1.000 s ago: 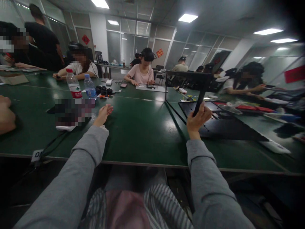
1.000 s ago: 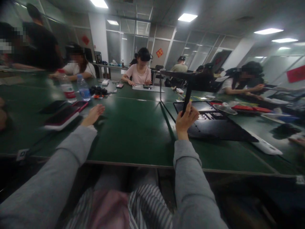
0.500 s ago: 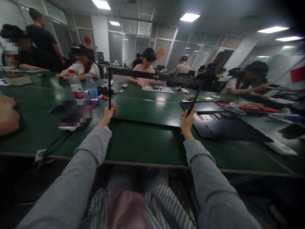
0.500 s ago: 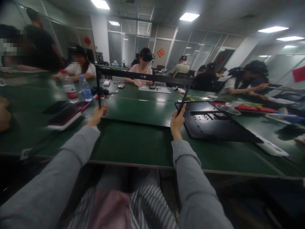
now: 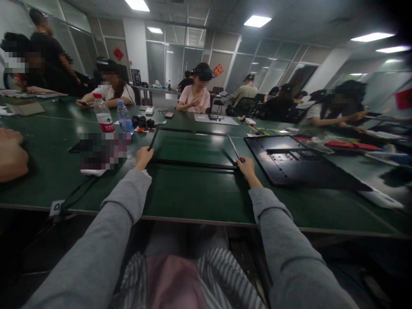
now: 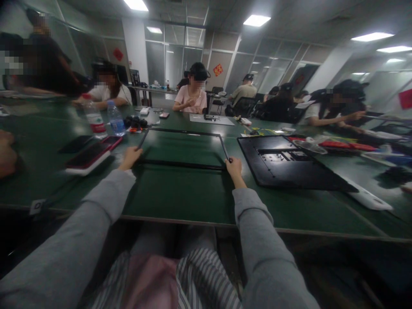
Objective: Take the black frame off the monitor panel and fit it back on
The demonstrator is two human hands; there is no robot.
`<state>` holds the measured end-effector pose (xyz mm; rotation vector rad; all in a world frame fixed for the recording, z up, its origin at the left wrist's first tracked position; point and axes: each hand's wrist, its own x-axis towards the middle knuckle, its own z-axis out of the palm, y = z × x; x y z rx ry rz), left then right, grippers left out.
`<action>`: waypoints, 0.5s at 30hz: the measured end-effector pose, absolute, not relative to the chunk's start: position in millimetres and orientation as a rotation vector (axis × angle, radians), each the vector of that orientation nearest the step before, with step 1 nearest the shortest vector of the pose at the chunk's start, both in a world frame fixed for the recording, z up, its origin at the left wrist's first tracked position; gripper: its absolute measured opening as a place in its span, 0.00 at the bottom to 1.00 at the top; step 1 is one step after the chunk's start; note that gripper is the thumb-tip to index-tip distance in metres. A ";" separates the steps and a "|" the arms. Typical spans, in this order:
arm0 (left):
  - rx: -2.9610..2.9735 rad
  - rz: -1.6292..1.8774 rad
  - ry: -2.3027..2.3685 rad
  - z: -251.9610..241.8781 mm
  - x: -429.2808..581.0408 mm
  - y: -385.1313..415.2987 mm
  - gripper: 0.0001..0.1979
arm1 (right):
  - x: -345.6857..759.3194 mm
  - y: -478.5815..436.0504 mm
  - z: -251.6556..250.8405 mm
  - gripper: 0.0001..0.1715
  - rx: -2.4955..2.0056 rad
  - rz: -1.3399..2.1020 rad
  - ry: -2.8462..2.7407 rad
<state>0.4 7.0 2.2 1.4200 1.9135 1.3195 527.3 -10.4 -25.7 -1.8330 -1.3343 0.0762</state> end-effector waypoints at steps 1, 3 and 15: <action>1.476 1.337 1.930 2.5 0.7 4.7 0.07 | 528.3 -9.5 -26.9 0.16 -1.871 0.082 -1.317; 1.537 1.415 1.895 3.9 2.5 -1.6 0.07 | 529.6 -7.8 -28.7 0.15 -1.887 0.075 -1.319; 1.491 1.342 1.956 9.8 11.0 -15.5 0.12 | 530.1 -6.4 -27.1 0.15 -1.925 0.107 -1.354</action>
